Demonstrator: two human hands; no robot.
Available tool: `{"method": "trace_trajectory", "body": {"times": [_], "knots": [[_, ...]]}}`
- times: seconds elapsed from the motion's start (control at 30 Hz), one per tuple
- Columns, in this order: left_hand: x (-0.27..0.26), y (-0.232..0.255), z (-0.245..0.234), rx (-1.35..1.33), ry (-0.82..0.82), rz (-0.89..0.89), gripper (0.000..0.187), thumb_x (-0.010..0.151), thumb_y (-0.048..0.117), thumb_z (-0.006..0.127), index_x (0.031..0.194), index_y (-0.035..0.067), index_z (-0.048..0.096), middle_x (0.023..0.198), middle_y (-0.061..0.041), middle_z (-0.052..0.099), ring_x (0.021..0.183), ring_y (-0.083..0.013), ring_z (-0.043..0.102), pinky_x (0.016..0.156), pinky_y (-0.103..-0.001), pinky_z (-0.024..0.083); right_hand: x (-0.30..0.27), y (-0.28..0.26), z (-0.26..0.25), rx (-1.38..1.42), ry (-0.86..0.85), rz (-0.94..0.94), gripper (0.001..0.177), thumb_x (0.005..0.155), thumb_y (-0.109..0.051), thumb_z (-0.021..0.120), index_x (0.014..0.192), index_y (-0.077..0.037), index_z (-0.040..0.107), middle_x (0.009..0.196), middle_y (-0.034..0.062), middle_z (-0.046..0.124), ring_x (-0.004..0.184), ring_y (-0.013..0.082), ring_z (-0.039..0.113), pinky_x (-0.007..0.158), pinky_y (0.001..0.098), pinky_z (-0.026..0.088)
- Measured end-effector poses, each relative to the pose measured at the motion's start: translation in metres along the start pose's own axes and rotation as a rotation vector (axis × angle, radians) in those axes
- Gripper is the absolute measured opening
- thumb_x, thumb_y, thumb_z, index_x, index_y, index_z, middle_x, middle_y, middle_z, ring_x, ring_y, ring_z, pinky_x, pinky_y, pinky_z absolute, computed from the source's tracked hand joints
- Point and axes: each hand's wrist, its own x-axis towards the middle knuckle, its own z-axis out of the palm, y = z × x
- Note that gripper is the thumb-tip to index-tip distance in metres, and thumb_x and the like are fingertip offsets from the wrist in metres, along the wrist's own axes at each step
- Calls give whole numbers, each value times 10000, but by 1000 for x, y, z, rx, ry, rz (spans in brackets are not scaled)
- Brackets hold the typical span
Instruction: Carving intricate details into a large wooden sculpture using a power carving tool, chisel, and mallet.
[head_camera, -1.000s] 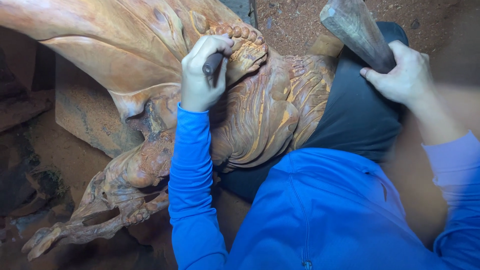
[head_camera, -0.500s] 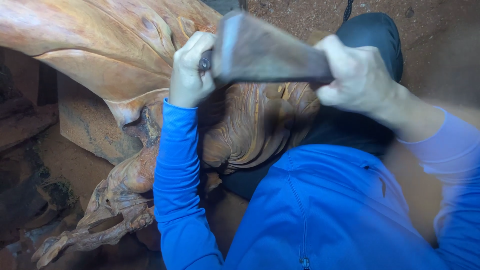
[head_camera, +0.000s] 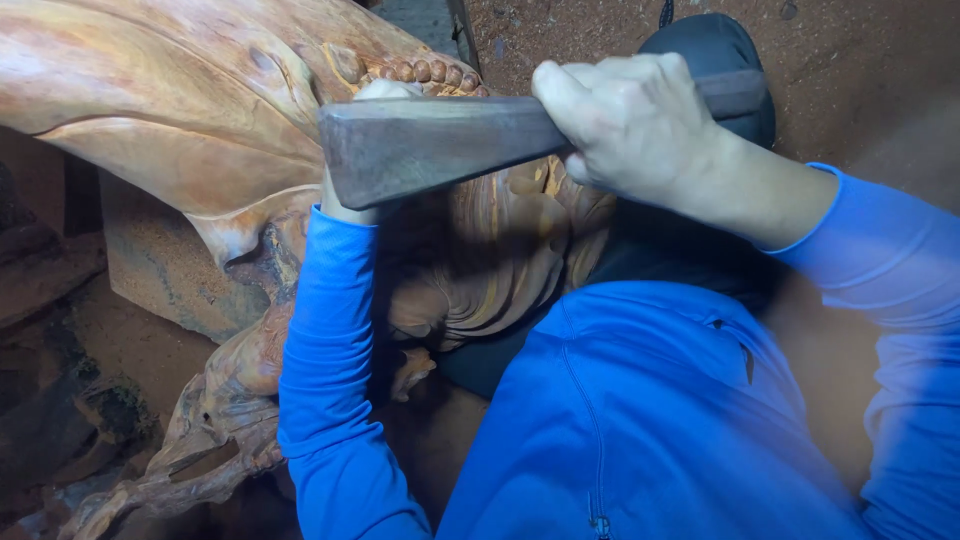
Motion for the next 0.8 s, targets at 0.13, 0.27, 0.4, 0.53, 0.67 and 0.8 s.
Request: {"method": "trace_trajectory", "body": {"times": [0.13, 0.27, 0.4, 0.53, 0.67, 0.8], "knots": [[-9, 3, -2, 22, -6, 5, 341, 791, -143, 576, 1111, -24, 586, 1083, -173, 648, 951, -298, 645, 839, -364, 536, 1, 2, 1, -95, -1, -7, 281, 814, -103, 736, 1027, -58, 559, 823, 41, 659, 645, 220, 653, 552, 351, 484], [-4, -5, 4, 45, -8, 1, 380, 792, -138, 589, 1154, -22, 583, 1122, -182, 650, 987, -309, 653, 863, -367, 540, -4, 6, 3, -300, -46, -19, 270, 824, -182, 719, 1038, -121, 566, 821, -25, 653, 648, 145, 671, 547, 286, 504], [-20, 6, 4, 62, -1, 16, 407, 792, -135, 598, 1183, -21, 581, 1148, -188, 652, 1011, -316, 659, 879, -370, 542, -9, 0, 8, 45, 96, -31, 226, 838, -51, 747, 982, -28, 574, 789, 93, 634, 609, 278, 576, 602, 388, 454], [-21, 10, 6, 100, 13, 39, 448, 793, -130, 611, 1225, -19, 578, 1186, -197, 655, 1047, -326, 667, 904, -373, 546, -16, -2, 14, -137, 40, -3, 210, 828, -133, 708, 981, -82, 573, 798, 37, 633, 636, 219, 609, 593, 342, 469], [-16, 3, 13, 127, 30, 39, 489, 793, -125, 624, 1268, -17, 576, 1225, -206, 657, 1083, -336, 675, 928, -376, 550, -24, -2, 17, -233, 22, 22, 204, 830, -157, 707, 986, -104, 587, 832, 14, 652, 666, 197, 643, 602, 319, 482], [-33, 11, 11, 156, 33, 34, 517, 794, -122, 633, 1296, -16, 574, 1251, -212, 659, 1107, -343, 681, 944, -379, 552, -34, -3, 24, 14, 112, 39, 189, 810, -22, 727, 909, -46, 568, 703, 69, 595, 535, 247, 516, 564, 372, 418]]}}
